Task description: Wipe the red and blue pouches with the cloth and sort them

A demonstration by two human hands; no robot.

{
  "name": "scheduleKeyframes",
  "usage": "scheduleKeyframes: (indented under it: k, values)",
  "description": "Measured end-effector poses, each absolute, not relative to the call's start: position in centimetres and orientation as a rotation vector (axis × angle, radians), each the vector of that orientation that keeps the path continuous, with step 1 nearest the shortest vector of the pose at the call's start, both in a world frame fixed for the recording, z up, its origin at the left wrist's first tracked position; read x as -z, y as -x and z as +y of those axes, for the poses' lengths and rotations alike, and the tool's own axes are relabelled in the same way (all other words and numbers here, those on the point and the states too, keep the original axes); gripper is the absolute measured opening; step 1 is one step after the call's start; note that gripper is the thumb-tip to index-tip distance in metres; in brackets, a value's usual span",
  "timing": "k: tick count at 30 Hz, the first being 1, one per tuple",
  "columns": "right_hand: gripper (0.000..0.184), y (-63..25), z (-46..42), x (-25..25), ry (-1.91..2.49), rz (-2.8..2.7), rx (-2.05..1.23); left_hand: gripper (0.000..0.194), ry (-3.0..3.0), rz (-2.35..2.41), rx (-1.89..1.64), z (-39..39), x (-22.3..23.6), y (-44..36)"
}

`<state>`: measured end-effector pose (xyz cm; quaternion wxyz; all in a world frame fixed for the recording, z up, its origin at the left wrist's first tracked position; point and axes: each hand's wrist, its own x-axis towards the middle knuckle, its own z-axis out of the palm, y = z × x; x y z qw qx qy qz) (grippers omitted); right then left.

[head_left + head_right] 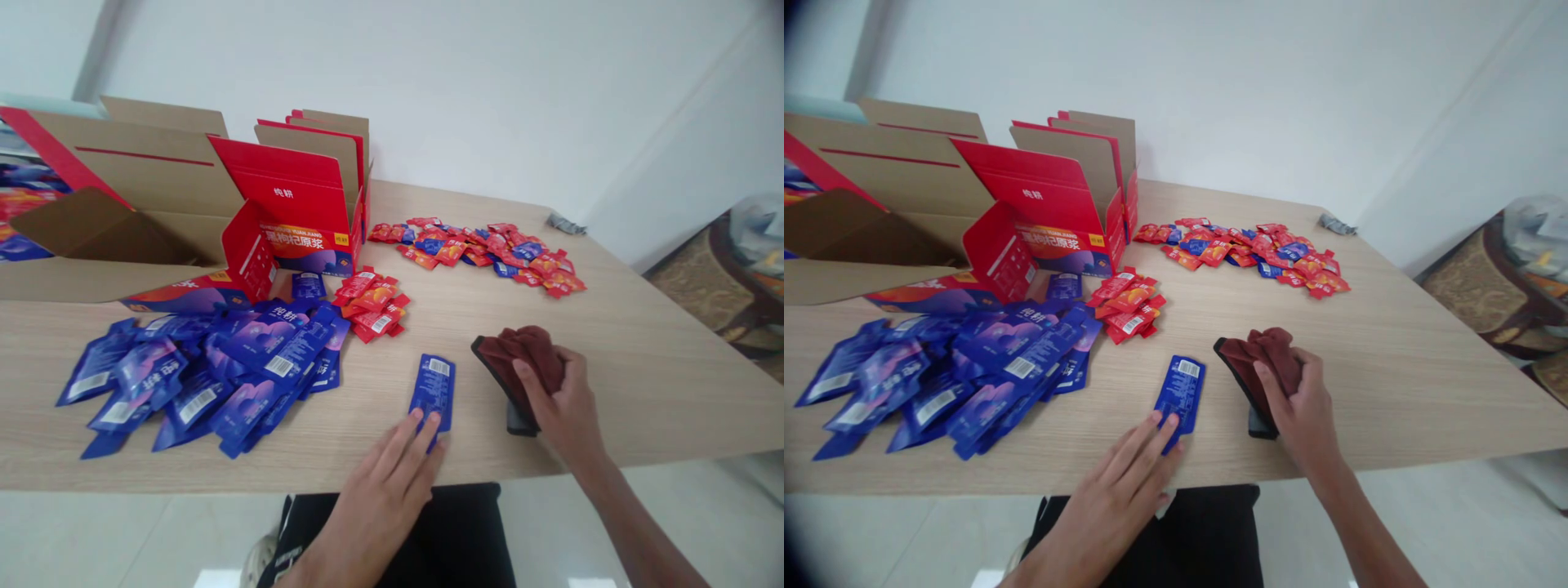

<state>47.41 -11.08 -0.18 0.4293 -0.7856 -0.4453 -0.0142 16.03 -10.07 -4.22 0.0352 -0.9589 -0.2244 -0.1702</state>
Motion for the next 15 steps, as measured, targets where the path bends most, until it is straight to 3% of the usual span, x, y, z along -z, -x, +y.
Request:
scheduleKeyframes:
  k: [4,9,12,15]
  values:
    - [0.066,-47.3,-13.5,1.2,1.949,-0.985,-0.006,0.051,2.972,-0.62,0.539,-10.3,4.2,-15.5]
    - [0.066,-47.1,-14.7,2.9,1.9,-0.874,-0.09,0.034,3.063,-0.555,0.812,-10.5,3.3,-14.0]
    - [0.068,-47.0,-14.7,3.5,1.904,-0.806,-0.085,0.025,3.142,-0.613,1.146,-9.9,1.6,-13.9]
    - [0.07,-47.1,-14.6,3.6,1.887,-0.74,-0.087,0.016,3.048,-1.005,1.594,-8.0,-1.2,-14.6]
